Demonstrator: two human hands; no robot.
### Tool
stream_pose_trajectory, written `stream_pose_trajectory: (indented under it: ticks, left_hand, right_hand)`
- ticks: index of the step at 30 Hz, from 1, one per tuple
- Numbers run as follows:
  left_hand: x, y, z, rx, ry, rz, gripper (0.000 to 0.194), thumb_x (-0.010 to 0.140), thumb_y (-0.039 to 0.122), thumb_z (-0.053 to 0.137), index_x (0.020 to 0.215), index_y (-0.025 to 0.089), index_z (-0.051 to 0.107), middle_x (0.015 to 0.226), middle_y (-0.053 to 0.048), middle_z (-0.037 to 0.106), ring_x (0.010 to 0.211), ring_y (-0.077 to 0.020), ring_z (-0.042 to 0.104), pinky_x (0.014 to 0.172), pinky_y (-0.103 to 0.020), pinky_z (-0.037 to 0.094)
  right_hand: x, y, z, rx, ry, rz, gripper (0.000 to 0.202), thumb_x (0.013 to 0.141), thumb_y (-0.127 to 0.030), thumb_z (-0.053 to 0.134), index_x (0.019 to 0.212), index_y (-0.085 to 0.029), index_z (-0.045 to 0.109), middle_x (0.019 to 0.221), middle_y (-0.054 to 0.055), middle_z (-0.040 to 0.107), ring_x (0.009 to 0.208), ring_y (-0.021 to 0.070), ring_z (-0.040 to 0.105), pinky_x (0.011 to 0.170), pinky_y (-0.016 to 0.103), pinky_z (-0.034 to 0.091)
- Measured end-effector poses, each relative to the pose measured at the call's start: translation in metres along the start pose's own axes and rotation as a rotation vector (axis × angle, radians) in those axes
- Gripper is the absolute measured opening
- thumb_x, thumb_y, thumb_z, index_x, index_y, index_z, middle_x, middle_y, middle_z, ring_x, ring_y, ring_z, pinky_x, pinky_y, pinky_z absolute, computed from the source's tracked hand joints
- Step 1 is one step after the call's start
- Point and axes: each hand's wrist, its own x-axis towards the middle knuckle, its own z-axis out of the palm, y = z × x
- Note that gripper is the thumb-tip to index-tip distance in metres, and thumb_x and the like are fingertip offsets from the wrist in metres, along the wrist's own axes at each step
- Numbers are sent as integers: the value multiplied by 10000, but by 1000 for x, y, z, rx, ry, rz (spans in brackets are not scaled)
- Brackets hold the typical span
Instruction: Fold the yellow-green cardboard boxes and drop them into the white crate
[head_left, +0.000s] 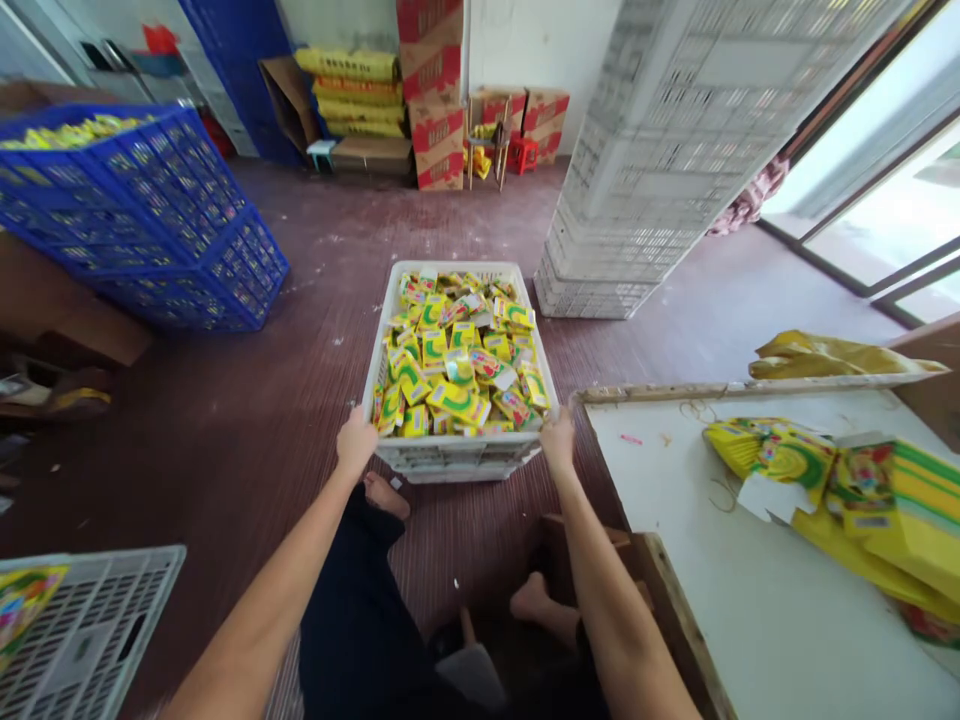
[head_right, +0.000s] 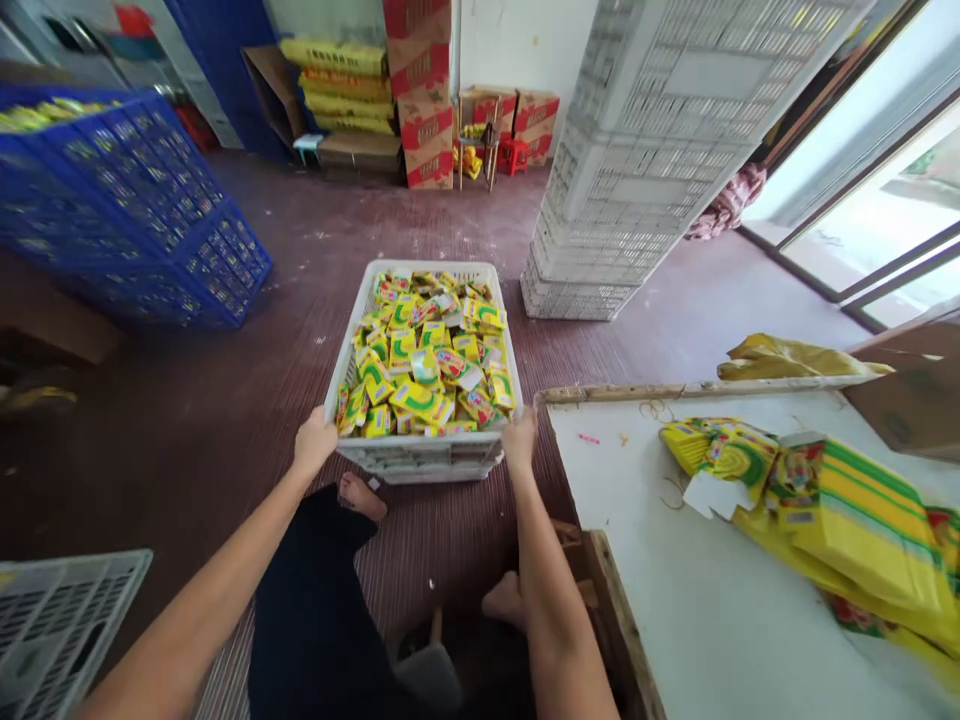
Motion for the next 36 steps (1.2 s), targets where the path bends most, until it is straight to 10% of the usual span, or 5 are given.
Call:
stream_pose_trajectory:
  ticks: [12, 16, 20, 24, 36]
  left_hand:
    - [5, -3, 7, -65, 7, -17, 435, 814, 142, 446, 1239, 163, 538, 1037, -173, 705, 988, -331, 673, 812, -401, 508]
    - [1, 1, 7, -115, 131, -6, 598, 855, 152, 401, 1439, 72, 301, 1410, -236, 473, 1294, -302, 481, 981, -393, 455]
    - [-4, 40, 9, -146, 334, 305, 557, 921, 215, 340, 1456, 70, 283, 1542, -198, 288, 1449, -258, 214, 1155, -415, 244]
    - [1, 104, 18, 58, 78, 799, 490, 918, 291, 429, 1407, 261, 437, 1529, -64, 371, 1433, -280, 253, 1165, -487, 198]
    - [81, 156, 18, 215, 21, 561, 571, 924, 347, 403, 1465, 171, 346, 1540, -190, 304, 1380, -391, 326, 1088, -579, 280]
  right_hand:
    - [-2, -5, 0, -122, 13, -20, 469, 729, -154, 390, 1185, -89, 475, 1101, 206, 584, 1020, 313, 568, 857, 452, 451]
    - [-31, -11, -6, -176, 34, -90, 597, 744, -169, 447, 1331, -98, 364, 1327, 264, 431, 1217, 378, 453, 971, 552, 369]
    - [-50, -22, 3, -269, -73, -376, 624, 783, -252, 509, 1360, -74, 352, 1433, 271, 331, 1350, 372, 300, 1066, 556, 271]
    - [-43, -37, 25, -387, -240, -488, 664, 795, -333, 559, 1375, -71, 370, 1481, 277, 296, 1396, 397, 233, 1069, 564, 264]
    - [-7, -57, 59, -396, -361, -681, 513, 869, -274, 463, 1366, -147, 457, 1442, 179, 455, 1374, 334, 353, 1109, 545, 273]
